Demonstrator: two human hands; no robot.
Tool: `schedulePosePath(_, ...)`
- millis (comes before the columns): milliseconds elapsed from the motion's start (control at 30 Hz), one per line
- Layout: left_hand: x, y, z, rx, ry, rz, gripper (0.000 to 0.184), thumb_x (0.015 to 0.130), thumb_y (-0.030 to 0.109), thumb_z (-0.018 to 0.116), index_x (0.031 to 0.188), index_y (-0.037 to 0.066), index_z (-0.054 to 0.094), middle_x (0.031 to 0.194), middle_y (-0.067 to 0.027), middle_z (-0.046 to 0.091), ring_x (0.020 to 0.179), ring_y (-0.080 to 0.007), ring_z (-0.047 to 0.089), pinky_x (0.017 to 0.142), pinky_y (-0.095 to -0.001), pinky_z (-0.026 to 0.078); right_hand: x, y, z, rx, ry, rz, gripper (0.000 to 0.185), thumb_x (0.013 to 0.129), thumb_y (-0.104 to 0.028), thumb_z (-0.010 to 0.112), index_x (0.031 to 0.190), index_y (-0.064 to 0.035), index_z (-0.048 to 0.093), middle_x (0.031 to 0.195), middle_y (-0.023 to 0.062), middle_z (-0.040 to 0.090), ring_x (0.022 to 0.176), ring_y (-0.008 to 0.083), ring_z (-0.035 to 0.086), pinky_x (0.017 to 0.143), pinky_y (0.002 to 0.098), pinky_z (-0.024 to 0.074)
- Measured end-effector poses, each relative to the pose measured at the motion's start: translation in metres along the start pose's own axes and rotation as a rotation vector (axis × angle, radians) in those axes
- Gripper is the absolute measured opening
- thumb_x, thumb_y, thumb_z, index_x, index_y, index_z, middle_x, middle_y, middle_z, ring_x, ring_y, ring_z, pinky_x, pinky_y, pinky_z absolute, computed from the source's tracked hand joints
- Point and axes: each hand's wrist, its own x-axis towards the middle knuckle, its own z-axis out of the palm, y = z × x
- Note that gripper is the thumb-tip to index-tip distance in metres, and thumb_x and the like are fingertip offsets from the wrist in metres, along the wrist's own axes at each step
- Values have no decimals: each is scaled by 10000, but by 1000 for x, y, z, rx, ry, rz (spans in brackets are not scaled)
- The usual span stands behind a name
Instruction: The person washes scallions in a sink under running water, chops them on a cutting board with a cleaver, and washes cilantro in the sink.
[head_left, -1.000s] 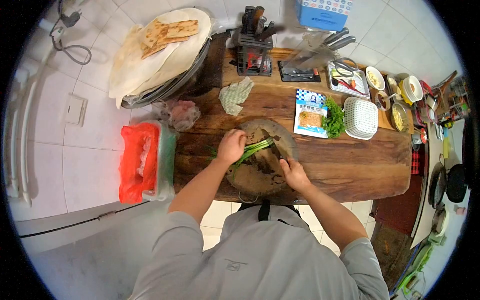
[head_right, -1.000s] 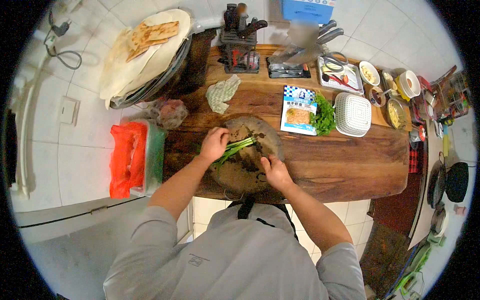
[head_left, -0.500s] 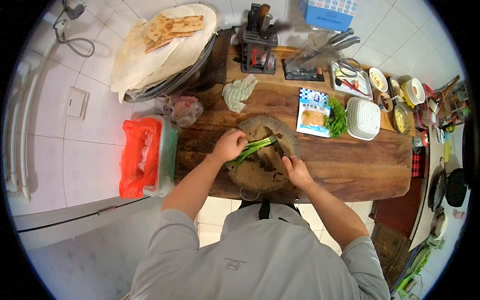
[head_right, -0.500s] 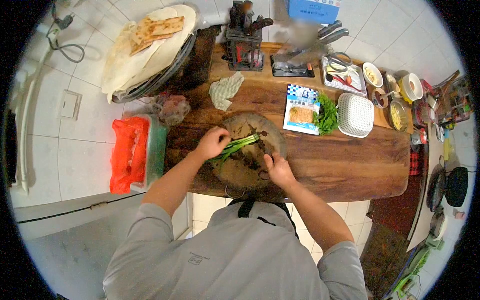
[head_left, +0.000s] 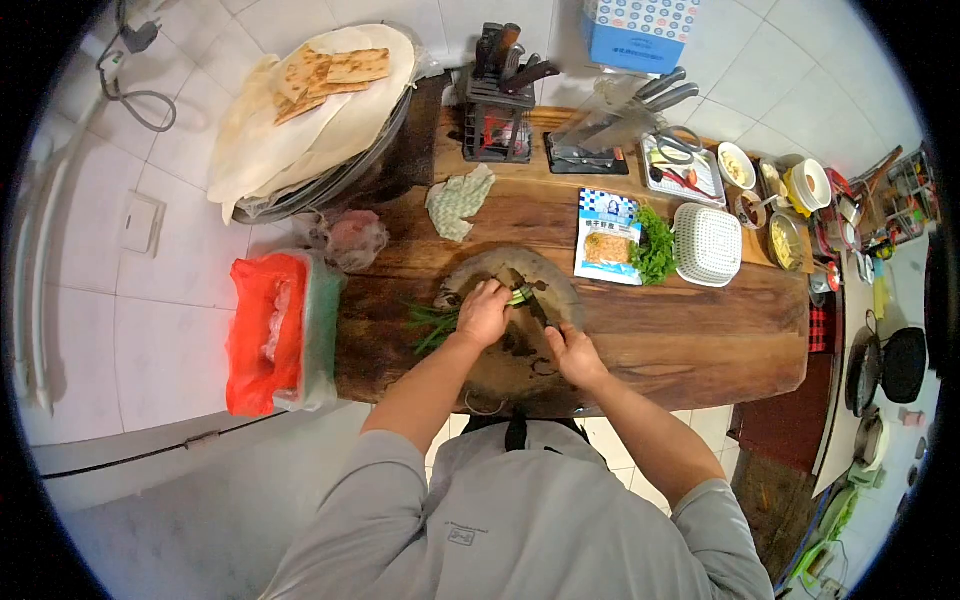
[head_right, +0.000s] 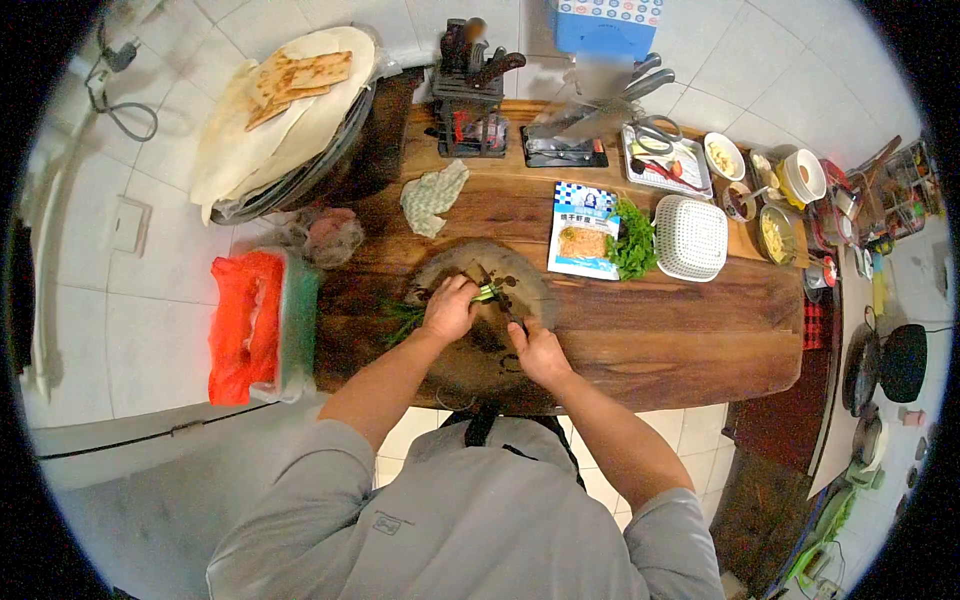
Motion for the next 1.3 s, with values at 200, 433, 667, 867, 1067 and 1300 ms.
schedulePosePath(200, 8, 9, 5, -28, 2, -81, 208, 782, 107, 645, 969, 43, 578, 1019, -106, 502, 1019, -316, 489, 882, -426, 430, 0, 7, 1, 6, 94, -67, 535, 940, -423, 427, 1133, 66, 526, 1009, 335, 578, 1008, 485, 531, 848, 479, 448)
schedulePosePath(433, -17, -13, -33, 34, 2, 12, 260, 774, 186, 686, 980, 51, 601, 996, -95, 508, 1002, -297, 492, 879, -430, 422, 6, 22, 1, 104, 85, -32, 519, 935, -407, 441, 1127, 66, 536, 1034, 335, 574, 1036, 470, 527, 884, 461, 429)
schedulePosePath(667, -23, -21, -12, 72, 64, -31, 217, 793, 195, 681, 959, 68, 626, 961, -84, 542, 954, -285, 523, 835, -420, 446, 15, 37, 7, 147, 69, -33, 497, 930, -416, 450, 1022, 61, 555, 960, 333, 583, 977, 476, 546, 828, 467, 441)
schedulePosePath(867, -7, -12, -54, -343, -197, -375, 241, 791, 190, 672, 944, 17, 604, 844, -138, 600, 748, -274, 587, 682, -404, 459, 10, 30, 5, 174, 91, -77, 454, 934, -401, 463, 958, 42, 555, 817, 222, 579, 800, 366, 551, 700, 412, 448)
schedulePosePath(1067, 17, -28, -84, -342, -401, -298, 278, 859, 262, 612, 973, 12, 567, 788, -107, 588, 696, -210, 567, 628, -373, 434, 21, 51, 16, 201, 148, -133, 418, 944, -381, 481, 901, 30, 542, 619, 57, 523, 548, 165, 506, 521, 321, 427)
schedulePosePath(1300, 37, -22, -106, -340, -616, -272, 266, 887, 258, 559, 941, -2, 554, 745, -93, 576, 658, -205, 546, 633, -391, 425, 9, 34, -3, 216, 56, -36, 546, 939, -459, 424, 1105, 49, 537, 1024, 290, 596, 1028, 443, 544, 847, 439, 437)
